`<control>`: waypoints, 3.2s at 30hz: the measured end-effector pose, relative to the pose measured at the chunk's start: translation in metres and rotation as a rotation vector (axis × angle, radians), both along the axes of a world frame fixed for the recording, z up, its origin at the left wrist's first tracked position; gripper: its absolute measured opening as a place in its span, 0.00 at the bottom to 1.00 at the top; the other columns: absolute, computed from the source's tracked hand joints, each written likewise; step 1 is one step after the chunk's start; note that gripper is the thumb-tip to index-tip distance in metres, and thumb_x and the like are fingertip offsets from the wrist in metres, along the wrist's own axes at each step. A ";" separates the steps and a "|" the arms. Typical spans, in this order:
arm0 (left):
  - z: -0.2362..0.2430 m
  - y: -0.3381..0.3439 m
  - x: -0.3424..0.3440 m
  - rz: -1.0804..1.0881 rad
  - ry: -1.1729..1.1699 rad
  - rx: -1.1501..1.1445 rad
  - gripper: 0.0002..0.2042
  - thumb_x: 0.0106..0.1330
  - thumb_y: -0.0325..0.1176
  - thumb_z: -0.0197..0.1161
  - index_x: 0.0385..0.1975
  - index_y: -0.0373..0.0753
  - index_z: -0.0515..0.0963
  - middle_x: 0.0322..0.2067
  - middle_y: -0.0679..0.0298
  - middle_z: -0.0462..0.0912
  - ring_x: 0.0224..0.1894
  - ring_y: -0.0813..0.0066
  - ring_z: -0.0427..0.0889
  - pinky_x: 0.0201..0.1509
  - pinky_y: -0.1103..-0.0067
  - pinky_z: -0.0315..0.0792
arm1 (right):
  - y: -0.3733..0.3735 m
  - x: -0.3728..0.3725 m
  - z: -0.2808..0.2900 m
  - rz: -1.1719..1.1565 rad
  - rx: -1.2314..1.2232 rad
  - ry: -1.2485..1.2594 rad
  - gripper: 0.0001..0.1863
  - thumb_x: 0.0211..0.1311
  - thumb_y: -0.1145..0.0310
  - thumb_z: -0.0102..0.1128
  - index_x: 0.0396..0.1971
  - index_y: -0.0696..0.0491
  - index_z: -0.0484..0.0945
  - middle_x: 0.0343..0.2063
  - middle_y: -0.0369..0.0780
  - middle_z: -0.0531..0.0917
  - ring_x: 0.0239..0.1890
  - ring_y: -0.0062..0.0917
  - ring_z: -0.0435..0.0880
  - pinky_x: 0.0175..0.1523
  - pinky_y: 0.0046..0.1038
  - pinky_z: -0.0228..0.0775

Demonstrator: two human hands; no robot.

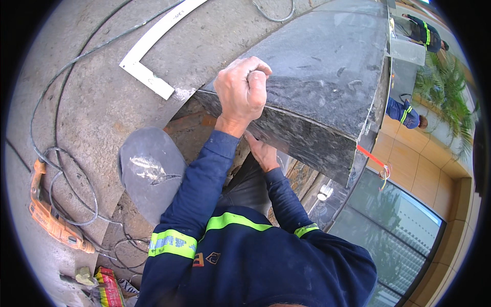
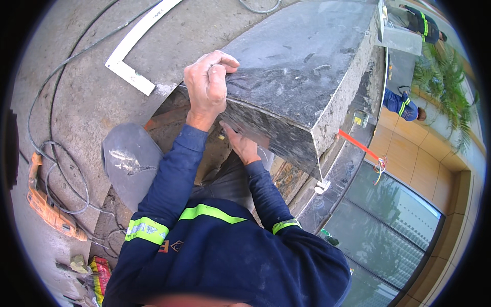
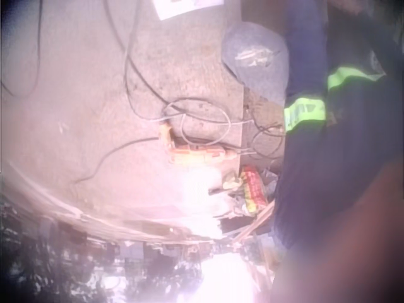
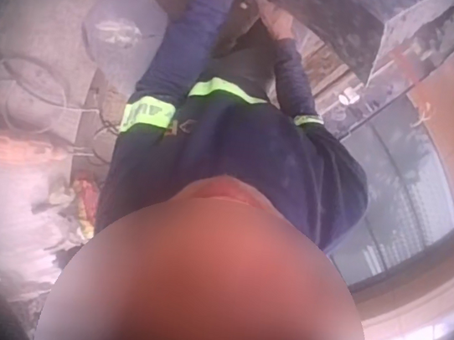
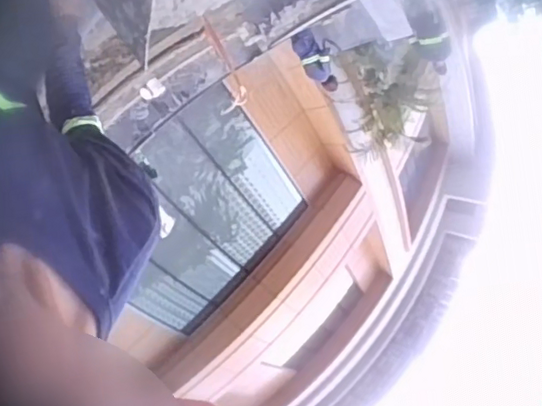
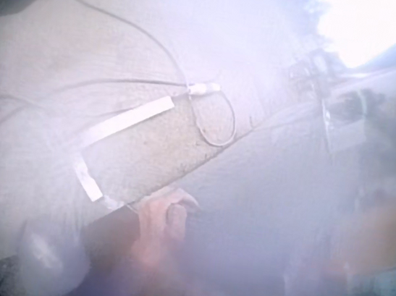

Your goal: The person is installing a dark stone tile onto a concrete step. They apply mortar to the back of the tile using a trowel, place it on the step, and use a hammer to tap it into position. The person also uses a metal square to check alignment and places a wooden spacer between tiles.

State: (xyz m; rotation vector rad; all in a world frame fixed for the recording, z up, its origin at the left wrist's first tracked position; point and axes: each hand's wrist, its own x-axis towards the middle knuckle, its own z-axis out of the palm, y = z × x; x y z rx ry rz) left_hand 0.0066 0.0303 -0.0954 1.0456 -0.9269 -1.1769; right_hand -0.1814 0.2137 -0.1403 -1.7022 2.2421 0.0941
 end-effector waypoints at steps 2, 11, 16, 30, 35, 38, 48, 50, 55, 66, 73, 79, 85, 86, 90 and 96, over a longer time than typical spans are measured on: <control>0.001 0.000 0.001 0.006 0.004 0.015 0.18 0.64 0.33 0.49 0.32 0.29 0.87 0.29 0.51 0.90 0.33 0.63 0.92 0.41 0.72 0.81 | -0.001 0.006 0.004 -0.033 -0.084 -0.066 0.27 0.69 0.45 0.74 0.55 0.52 0.91 0.54 0.46 0.92 0.56 0.43 0.89 0.64 0.42 0.77; 0.005 -0.001 -0.004 0.074 0.057 -0.009 0.15 0.63 0.33 0.52 0.29 0.35 0.87 0.24 0.55 0.88 0.29 0.62 0.90 0.36 0.71 0.79 | 0.002 0.001 0.002 0.104 0.037 0.000 0.17 0.79 0.54 0.64 0.62 0.31 0.89 0.64 0.45 0.85 0.65 0.42 0.82 0.71 0.42 0.69; 0.006 -0.002 -0.003 0.040 0.068 -0.008 0.17 0.65 0.34 0.51 0.31 0.32 0.87 0.25 0.52 0.89 0.31 0.63 0.91 0.38 0.72 0.80 | 0.001 0.000 0.002 0.130 0.004 -0.044 0.19 0.77 0.53 0.67 0.63 0.37 0.88 0.62 0.45 0.87 0.63 0.42 0.84 0.68 0.40 0.72; 0.009 0.009 0.003 0.129 -0.181 0.074 0.16 0.74 0.36 0.50 0.42 0.39 0.87 0.30 0.47 0.91 0.34 0.54 0.92 0.44 0.63 0.81 | -0.009 0.001 0.009 -0.026 0.024 -0.108 0.35 0.68 0.41 0.72 0.57 0.60 0.86 0.57 0.55 0.89 0.60 0.55 0.86 0.67 0.45 0.74; 0.009 0.006 0.016 0.084 -0.704 0.106 0.16 0.79 0.44 0.53 0.49 0.43 0.86 0.35 0.47 0.92 0.43 0.44 0.91 0.50 0.55 0.80 | -0.006 -0.080 -0.012 0.381 0.028 0.137 0.30 0.70 0.48 0.64 0.62 0.55 0.85 0.64 0.53 0.85 0.69 0.51 0.79 0.75 0.46 0.68; 0.014 -0.004 0.030 -0.020 -1.075 -0.013 0.16 0.78 0.44 0.55 0.50 0.38 0.83 0.35 0.45 0.91 0.40 0.39 0.91 0.48 0.51 0.82 | -0.023 -0.132 -0.024 0.198 0.034 -0.027 0.27 0.70 0.53 0.62 0.65 0.49 0.84 0.67 0.52 0.83 0.71 0.48 0.78 0.75 0.48 0.68; 0.105 0.058 0.081 -0.710 -0.665 0.080 0.39 0.67 0.29 0.71 0.77 0.24 0.63 0.68 0.39 0.79 0.64 0.54 0.86 0.68 0.65 0.80 | -0.059 -0.188 -0.076 -0.181 0.152 0.269 0.27 0.69 0.59 0.62 0.67 0.44 0.82 0.71 0.44 0.79 0.74 0.43 0.75 0.73 0.53 0.70; 0.116 0.077 0.069 -0.747 -0.661 0.023 0.49 0.66 0.36 0.79 0.81 0.23 0.56 0.72 0.35 0.74 0.72 0.51 0.79 0.74 0.64 0.75 | -0.054 -0.239 -0.079 -0.191 0.260 0.201 0.28 0.69 0.60 0.61 0.69 0.44 0.79 0.70 0.44 0.80 0.75 0.43 0.76 0.72 0.53 0.71; 0.125 0.091 0.030 -0.540 -0.819 0.006 0.67 0.55 0.64 0.84 0.81 0.20 0.53 0.74 0.31 0.69 0.77 0.43 0.72 0.80 0.59 0.67 | -0.031 -0.306 -0.139 -0.099 0.288 0.172 0.32 0.69 0.57 0.62 0.70 0.56 0.77 0.64 0.54 0.85 0.69 0.49 0.82 0.69 0.47 0.77; 0.070 0.102 -0.006 -0.306 -0.489 -0.203 0.86 0.35 0.73 0.88 0.83 0.28 0.34 0.78 0.27 0.48 0.84 0.32 0.48 0.87 0.45 0.51 | 0.004 -0.331 -0.014 0.021 0.258 -0.613 0.11 0.69 0.74 0.61 0.48 0.61 0.76 0.32 0.49 0.88 0.37 0.37 0.93 0.42 0.43 0.83; 0.026 0.079 -0.021 -0.137 -0.594 -0.349 0.89 0.27 0.75 0.90 0.80 0.28 0.36 0.73 0.33 0.48 0.79 0.32 0.50 0.83 0.39 0.48 | 0.072 -0.186 0.141 0.463 0.512 -0.152 0.21 0.57 0.78 0.63 0.52 0.60 0.78 0.35 0.60 0.88 0.40 0.55 0.91 0.49 0.49 0.85; 0.025 0.079 -0.020 -0.094 -0.529 -0.376 0.89 0.20 0.77 0.89 0.81 0.34 0.38 0.69 0.37 0.51 0.74 0.29 0.52 0.74 0.28 0.44 | 0.104 -0.046 0.126 0.483 0.376 -0.207 0.37 0.57 0.75 0.63 0.71 0.51 0.72 0.37 0.59 0.88 0.41 0.59 0.89 0.51 0.52 0.84; 0.029 0.078 -0.010 -0.103 -0.448 -0.377 0.85 0.21 0.72 0.90 0.80 0.38 0.43 0.69 0.37 0.53 0.73 0.28 0.54 0.71 0.25 0.47 | 0.083 0.035 0.037 0.111 0.241 -0.381 0.28 0.65 0.61 0.67 0.66 0.49 0.81 0.39 0.60 0.89 0.44 0.61 0.88 0.54 0.52 0.81; 0.029 0.078 -0.010 -0.115 -0.444 -0.371 0.84 0.21 0.71 0.90 0.80 0.39 0.43 0.69 0.37 0.53 0.73 0.28 0.54 0.72 0.25 0.47 | 0.080 0.037 0.033 0.093 0.229 -0.376 0.27 0.65 0.58 0.67 0.63 0.49 0.82 0.39 0.60 0.89 0.45 0.61 0.88 0.54 0.52 0.81; 0.027 0.078 -0.006 -0.185 -0.434 -0.342 0.81 0.25 0.66 0.93 0.80 0.43 0.44 0.71 0.37 0.51 0.73 0.28 0.54 0.72 0.25 0.47 | 0.056 0.036 0.019 0.220 0.215 -0.230 0.28 0.63 0.49 0.70 0.55 0.53 0.86 0.38 0.58 0.90 0.45 0.59 0.89 0.53 0.53 0.82; 0.023 0.074 -0.001 -0.118 -0.483 -0.429 0.79 0.28 0.66 0.93 0.81 0.45 0.44 0.67 0.44 0.55 0.70 0.38 0.56 0.70 0.42 0.52 | 0.032 0.053 -0.009 0.417 0.159 -0.141 0.27 0.66 0.45 0.64 0.45 0.56 0.87 0.39 0.56 0.91 0.46 0.57 0.89 0.55 0.53 0.82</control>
